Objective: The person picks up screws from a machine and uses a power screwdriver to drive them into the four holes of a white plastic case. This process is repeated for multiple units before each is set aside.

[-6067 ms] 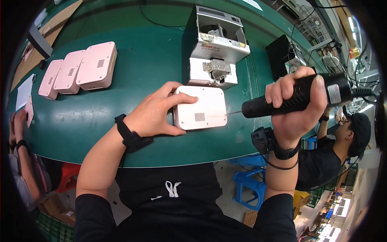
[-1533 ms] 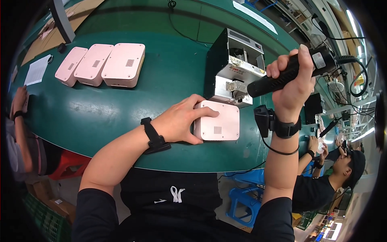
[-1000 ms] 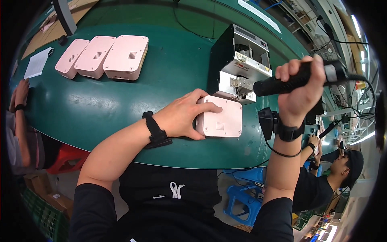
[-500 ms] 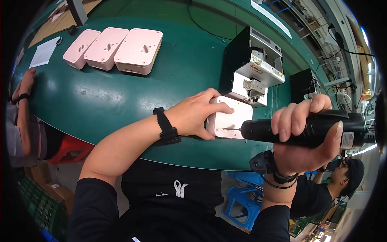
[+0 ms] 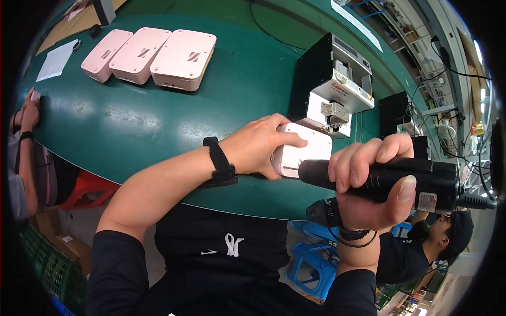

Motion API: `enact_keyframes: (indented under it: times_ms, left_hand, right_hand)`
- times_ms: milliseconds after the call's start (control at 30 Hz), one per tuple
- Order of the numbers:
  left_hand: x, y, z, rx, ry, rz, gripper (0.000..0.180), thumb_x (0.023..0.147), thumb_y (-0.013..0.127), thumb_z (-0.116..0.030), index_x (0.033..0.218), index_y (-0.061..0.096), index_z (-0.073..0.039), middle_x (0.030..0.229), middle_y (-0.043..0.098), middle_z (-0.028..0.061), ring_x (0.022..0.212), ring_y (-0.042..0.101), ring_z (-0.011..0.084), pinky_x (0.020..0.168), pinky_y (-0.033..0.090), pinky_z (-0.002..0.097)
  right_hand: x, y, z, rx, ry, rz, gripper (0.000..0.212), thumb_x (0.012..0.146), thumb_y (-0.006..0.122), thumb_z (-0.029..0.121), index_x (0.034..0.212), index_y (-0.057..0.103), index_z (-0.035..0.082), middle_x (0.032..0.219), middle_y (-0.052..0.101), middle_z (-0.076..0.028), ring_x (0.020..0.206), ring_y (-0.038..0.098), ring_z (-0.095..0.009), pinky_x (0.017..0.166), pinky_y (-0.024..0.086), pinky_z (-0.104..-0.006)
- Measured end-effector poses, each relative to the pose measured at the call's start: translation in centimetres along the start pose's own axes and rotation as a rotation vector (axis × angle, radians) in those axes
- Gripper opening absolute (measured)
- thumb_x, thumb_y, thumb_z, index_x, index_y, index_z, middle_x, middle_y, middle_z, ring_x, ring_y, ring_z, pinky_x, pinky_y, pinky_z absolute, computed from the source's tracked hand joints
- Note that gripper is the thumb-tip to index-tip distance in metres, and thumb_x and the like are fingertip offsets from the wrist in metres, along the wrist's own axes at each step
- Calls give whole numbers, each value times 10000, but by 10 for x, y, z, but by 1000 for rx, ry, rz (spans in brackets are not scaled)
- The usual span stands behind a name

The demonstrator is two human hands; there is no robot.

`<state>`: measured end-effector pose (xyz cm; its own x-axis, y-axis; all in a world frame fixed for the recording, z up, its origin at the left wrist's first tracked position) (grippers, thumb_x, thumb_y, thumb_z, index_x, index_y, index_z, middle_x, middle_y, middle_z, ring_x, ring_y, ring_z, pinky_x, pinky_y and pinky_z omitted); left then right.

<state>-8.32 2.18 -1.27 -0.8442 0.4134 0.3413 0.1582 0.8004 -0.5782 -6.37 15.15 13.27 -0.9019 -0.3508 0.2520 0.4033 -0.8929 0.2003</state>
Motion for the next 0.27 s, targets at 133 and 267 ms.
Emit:
enact_keyframes:
  times_ms: [133, 267]
  left_hand:
    - [2, 1, -1, 12, -14, 7, 741, 575, 925, -223, 1269, 665, -248, 1311, 533, 189, 1148, 589, 369, 979, 514, 418]
    - [4, 1, -5, 8, -26, 52, 778, 549, 921, -203, 1281, 654, -209, 1322, 529, 252, 1203, 561, 414, 1024, 479, 438]
  right_hand:
    - [-5, 3, 0, -26, 41, -13, 589, 823, 793, 477, 1042, 410, 87, 726, 547, -92, 606, 525, -198, 618, 480, -362]
    - [-3, 0, -7, 14, 26, 82, 551, 864, 770, 462, 1049, 406, 92, 775, 563, -107, 668, 548, -201, 673, 493, -378]
Point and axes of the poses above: each hand's wrist, its own x-axis towards the middle knuckle, its own y-axis out of the palm, z = x × y, the point moved 6 cm from there along x, towards the middle knuckle
